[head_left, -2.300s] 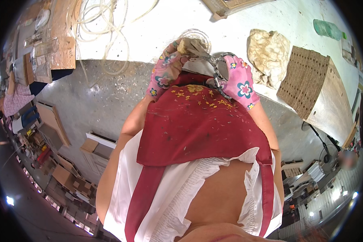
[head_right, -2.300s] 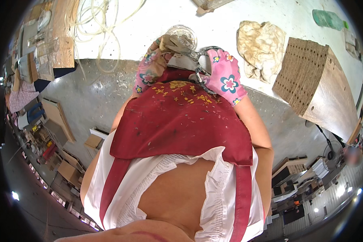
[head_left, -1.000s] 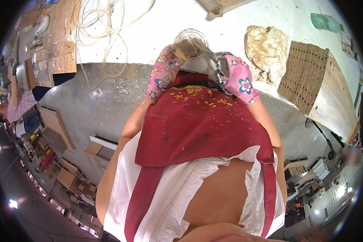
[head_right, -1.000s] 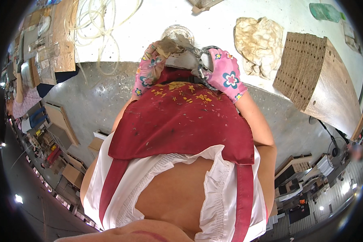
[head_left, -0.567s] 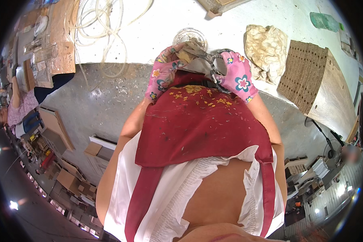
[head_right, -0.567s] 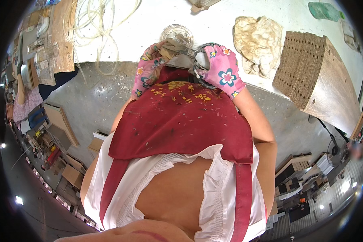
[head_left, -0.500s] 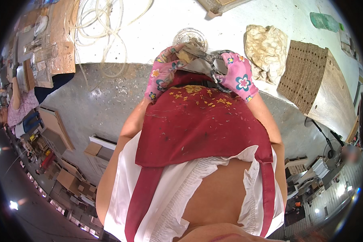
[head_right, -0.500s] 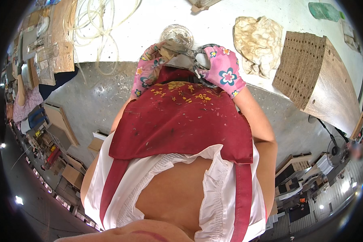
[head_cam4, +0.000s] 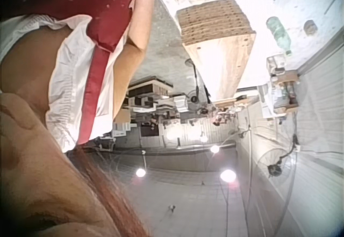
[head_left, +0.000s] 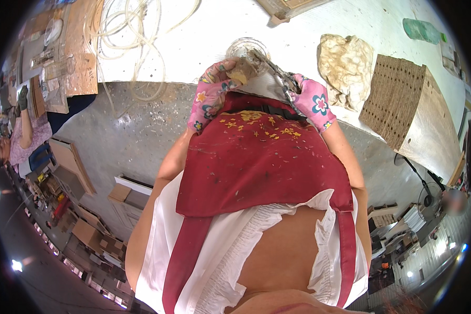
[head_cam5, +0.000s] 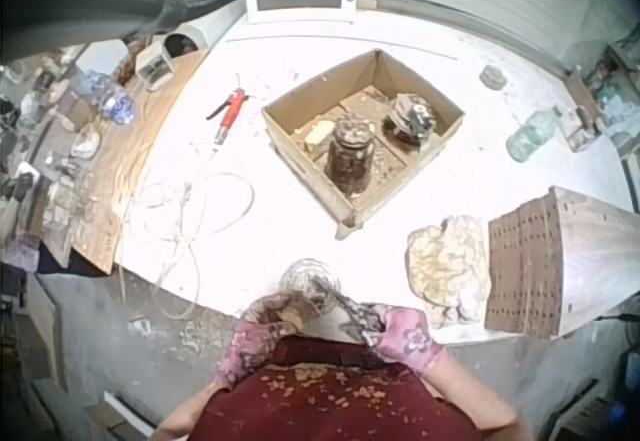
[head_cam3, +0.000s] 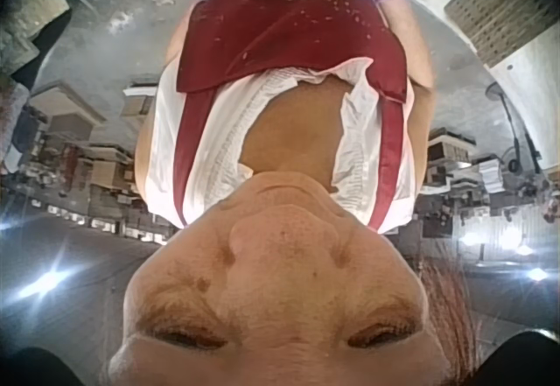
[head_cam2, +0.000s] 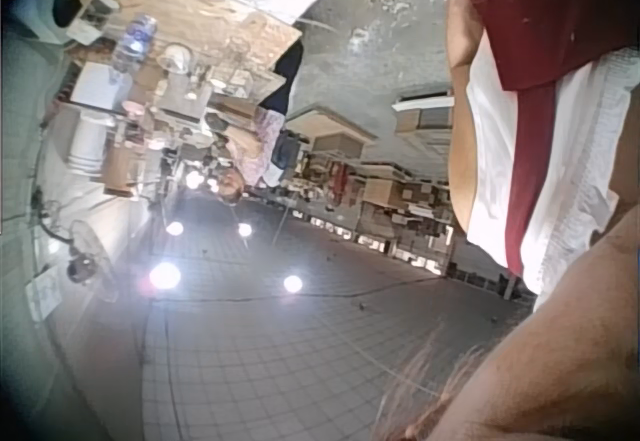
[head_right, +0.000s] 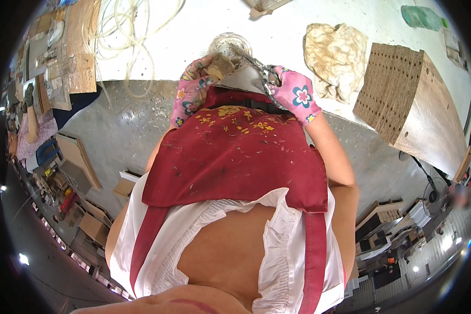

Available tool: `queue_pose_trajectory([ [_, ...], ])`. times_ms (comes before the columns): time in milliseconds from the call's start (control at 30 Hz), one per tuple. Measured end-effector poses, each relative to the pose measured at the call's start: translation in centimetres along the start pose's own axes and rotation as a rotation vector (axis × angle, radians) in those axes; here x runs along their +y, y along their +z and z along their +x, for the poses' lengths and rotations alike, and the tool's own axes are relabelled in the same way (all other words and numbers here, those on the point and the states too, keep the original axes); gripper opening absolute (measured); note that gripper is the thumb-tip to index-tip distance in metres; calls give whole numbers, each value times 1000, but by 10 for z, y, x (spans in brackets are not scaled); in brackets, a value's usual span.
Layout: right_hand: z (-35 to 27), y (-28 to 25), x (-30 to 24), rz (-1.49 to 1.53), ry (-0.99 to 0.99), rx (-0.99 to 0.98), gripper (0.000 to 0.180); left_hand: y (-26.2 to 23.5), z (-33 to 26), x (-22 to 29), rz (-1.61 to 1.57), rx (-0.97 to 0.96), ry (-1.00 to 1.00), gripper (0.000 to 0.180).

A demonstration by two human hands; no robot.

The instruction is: The person wipes a wooden block with a cloth, trims a piece of material using shears, and applies a substance from a jar onto the block with a sponge.

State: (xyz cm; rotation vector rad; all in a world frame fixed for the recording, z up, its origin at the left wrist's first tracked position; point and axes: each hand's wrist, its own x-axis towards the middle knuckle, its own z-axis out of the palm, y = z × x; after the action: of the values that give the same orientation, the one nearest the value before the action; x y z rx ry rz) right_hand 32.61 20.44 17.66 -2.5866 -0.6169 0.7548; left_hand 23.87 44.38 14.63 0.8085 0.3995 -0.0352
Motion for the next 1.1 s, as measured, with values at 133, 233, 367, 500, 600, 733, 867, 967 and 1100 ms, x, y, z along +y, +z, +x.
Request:
queue_pose_trajectory([
  [133, -1, 1, -2, -41, -229, 247, 43, -2, 4, -2, -1, -27, 79, 42],
  [233, -2, 15, 10, -111, -347, 384, 47, -2, 7, -3, -65, -53, 85, 44],
  [367, -6, 20, 12, -156, -332, 401, 52, -13, 8, -9, -269, -8, -4, 42],
  [500, -9, 13, 3, -93, -228, 258, 53, -35, 15, -25, -324, -30, -30, 47],
  [600, -9, -2, -14, -107, -175, 188, 52, -33, 15, -24, -252, 18, -28, 48],
  [733, -8, -2, -12, -150, -219, 235, 50, -25, 13, -14, -147, -48, -25, 48],
  [867, -4, 6, 1, -72, -231, 379, 46, -18, 12, 0, -95, 53, 54, 57],
  [967, -7, 7, 11, 103, 13, 184, 45, -17, 10, 15, -92, 89, 153, 62],
  [1100, -12, 25, 30, 179, -116, 283, 35, -23, 5, 24, -155, 162, 172, 57],
])
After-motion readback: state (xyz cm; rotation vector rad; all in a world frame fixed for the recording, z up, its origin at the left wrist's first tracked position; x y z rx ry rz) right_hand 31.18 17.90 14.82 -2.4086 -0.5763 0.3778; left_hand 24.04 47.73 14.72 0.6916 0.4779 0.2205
